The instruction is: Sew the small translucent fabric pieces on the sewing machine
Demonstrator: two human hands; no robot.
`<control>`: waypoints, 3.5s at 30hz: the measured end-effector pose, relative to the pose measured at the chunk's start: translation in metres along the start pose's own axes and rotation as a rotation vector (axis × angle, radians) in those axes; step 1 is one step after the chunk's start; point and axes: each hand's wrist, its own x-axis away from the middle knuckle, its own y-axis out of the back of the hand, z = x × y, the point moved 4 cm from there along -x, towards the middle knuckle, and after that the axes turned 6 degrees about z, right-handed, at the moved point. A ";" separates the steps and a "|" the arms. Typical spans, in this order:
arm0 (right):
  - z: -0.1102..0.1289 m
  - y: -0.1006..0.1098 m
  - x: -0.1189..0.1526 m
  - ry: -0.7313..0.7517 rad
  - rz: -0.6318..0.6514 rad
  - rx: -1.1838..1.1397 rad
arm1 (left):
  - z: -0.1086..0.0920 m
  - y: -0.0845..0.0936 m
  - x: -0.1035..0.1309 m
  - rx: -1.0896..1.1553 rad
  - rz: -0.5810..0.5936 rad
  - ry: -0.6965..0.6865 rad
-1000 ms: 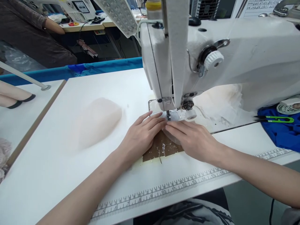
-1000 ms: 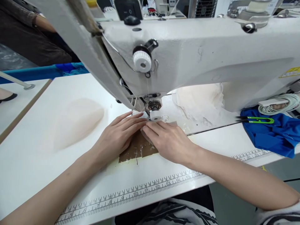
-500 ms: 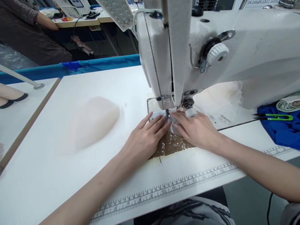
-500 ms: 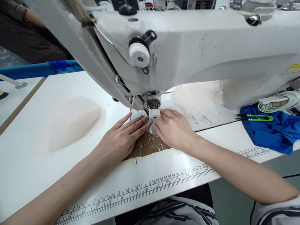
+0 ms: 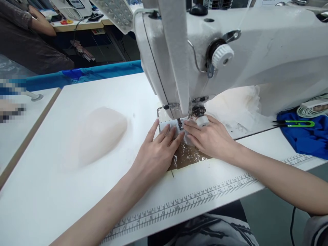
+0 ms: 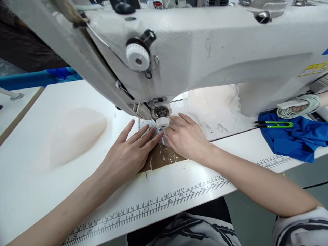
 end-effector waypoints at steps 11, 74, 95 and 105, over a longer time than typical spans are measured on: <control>0.000 -0.001 0.000 0.006 -0.006 0.014 | 0.002 -0.002 0.000 0.049 -0.009 0.022; 0.004 0.003 0.011 0.094 -0.175 -0.083 | 0.004 0.003 0.003 0.036 -0.118 0.083; -0.002 0.000 0.002 0.049 -0.075 0.033 | 0.019 -0.010 -0.005 0.101 -0.126 0.192; -0.006 -0.002 0.003 0.027 -0.063 0.020 | 0.020 -0.003 0.000 0.144 -0.204 0.194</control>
